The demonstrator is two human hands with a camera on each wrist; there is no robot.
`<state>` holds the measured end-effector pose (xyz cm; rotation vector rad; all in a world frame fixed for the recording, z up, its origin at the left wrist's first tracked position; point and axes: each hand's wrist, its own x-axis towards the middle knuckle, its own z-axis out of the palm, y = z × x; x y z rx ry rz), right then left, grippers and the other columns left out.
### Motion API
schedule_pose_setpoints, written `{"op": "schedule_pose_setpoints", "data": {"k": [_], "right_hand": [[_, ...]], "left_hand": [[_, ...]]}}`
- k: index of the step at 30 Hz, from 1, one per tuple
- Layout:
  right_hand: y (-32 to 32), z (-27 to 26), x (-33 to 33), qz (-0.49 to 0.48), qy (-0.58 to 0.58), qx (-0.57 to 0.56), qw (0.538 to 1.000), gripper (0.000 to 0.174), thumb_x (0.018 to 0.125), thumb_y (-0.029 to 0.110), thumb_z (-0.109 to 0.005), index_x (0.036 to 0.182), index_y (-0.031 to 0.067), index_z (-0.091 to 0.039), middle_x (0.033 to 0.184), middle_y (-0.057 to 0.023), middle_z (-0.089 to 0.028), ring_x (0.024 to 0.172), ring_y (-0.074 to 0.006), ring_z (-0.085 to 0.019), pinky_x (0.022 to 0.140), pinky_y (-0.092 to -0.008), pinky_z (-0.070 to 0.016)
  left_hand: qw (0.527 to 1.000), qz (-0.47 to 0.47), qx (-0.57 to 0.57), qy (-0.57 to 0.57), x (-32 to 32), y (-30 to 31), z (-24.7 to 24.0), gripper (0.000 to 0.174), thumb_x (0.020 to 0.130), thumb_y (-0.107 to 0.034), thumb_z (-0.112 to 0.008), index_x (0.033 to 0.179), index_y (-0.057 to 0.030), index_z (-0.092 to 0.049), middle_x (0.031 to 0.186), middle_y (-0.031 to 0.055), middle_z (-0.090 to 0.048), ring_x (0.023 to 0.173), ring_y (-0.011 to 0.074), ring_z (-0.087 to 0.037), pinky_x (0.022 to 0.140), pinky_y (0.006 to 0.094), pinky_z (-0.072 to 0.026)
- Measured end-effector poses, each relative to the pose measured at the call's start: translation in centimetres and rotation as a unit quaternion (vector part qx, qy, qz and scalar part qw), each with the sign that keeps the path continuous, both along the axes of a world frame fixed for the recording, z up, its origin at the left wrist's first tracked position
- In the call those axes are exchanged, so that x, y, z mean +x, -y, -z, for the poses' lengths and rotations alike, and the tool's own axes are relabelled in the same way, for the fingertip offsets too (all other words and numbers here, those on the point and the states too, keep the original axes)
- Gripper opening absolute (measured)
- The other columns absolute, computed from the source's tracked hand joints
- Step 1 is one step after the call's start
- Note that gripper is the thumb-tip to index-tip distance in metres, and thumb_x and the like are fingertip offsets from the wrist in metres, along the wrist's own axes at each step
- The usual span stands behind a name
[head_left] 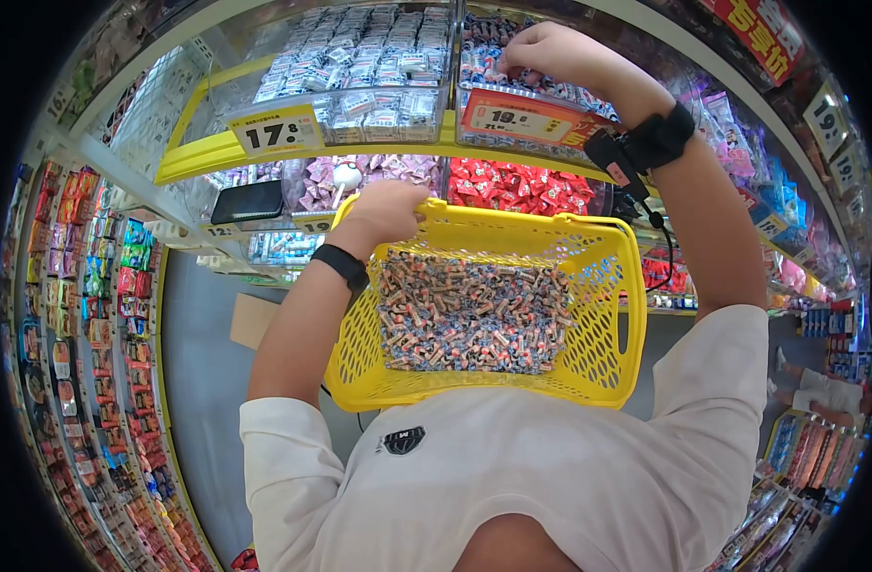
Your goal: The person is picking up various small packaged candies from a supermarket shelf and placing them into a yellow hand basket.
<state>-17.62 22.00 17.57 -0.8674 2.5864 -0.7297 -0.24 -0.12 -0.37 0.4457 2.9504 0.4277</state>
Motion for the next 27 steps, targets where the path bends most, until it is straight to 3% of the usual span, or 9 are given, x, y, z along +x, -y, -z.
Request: {"op": "schedule_pose_setpoints", "data": {"k": [5, 11, 20, 23, 27], "right_hand": [[0.0, 0.2, -0.1, -0.012, 0.002, -0.011, 1.000, 0.027, 0.088, 0.031, -0.061, 0.099, 0.0088, -0.074, 0.092, -0.0010, -0.069, 0.074, -0.0104, -0.058, 0.066, -0.0255, -0.0471], [-1.4, 0.7, -1.1, -0.055, -0.042, -0.084, 0.994, 0.027, 0.092, 0.026, -0.057, 0.102, 0.0052, -0.072, 0.095, -0.0065, -0.070, 0.079, -0.0130, -0.062, 0.071, -0.0272, -0.0509], [-3.8, -1.9, 5.8, -0.020, -0.189, -0.156, 0.969, 0.020, 0.093, 0.017, -0.059, 0.084, -0.0001, -0.057, 0.071, 0.0036, -0.050, 0.068, -0.0039, -0.043, 0.060, -0.0242, -0.0381], [-3.9, -1.0, 9.1, -0.005, -0.216, -0.232, 0.948, 0.013, 0.086, 0.013, -0.064, 0.087, 0.0004, -0.061, 0.075, -0.0068, -0.058, 0.066, -0.0177, -0.054, 0.062, -0.0311, -0.0451], [-3.8, 0.5, 13.6, -0.097, -0.282, -0.287, 0.910, 0.012, 0.085, 0.010, -0.063, 0.079, 0.0013, -0.058, 0.071, -0.0075, -0.054, 0.064, -0.0218, -0.053, 0.059, -0.0338, -0.0433]], "left_hand": [[1.000, 0.004, -0.005, -0.004, 0.0, 0.0, -0.1, 0.018, 0.079, -0.020, -0.071, 0.090, -0.0081, -0.062, 0.081, 0.0144, -0.066, 0.084, 0.0360, -0.064, 0.075, 0.0482, -0.0487], [1.000, 0.009, 0.000, -0.009, 0.0, 0.1, 0.1, 0.019, 0.079, -0.020, -0.071, 0.090, -0.0082, -0.061, 0.081, 0.0142, -0.065, 0.084, 0.0359, -0.064, 0.074, 0.0482, -0.0488], [1.000, 0.008, 0.002, -0.008, 0.0, 0.1, 0.1, 0.018, 0.079, -0.019, -0.070, 0.089, -0.0081, -0.061, 0.081, 0.0144, -0.065, 0.084, 0.0362, -0.064, 0.074, 0.0485, -0.0487], [1.000, 0.010, -0.009, -0.005, 0.0, 0.0, 0.0, 0.018, 0.078, -0.019, -0.070, 0.090, -0.0082, -0.061, 0.081, 0.0145, -0.066, 0.084, 0.0363, -0.064, 0.074, 0.0486, -0.0488], [1.000, 0.008, 0.001, -0.015, 0.1, 0.1, 0.2, 0.018, 0.078, -0.019, -0.070, 0.090, -0.0083, -0.062, 0.081, 0.0147, -0.066, 0.084, 0.0363, -0.064, 0.074, 0.0486, -0.0490]]}}
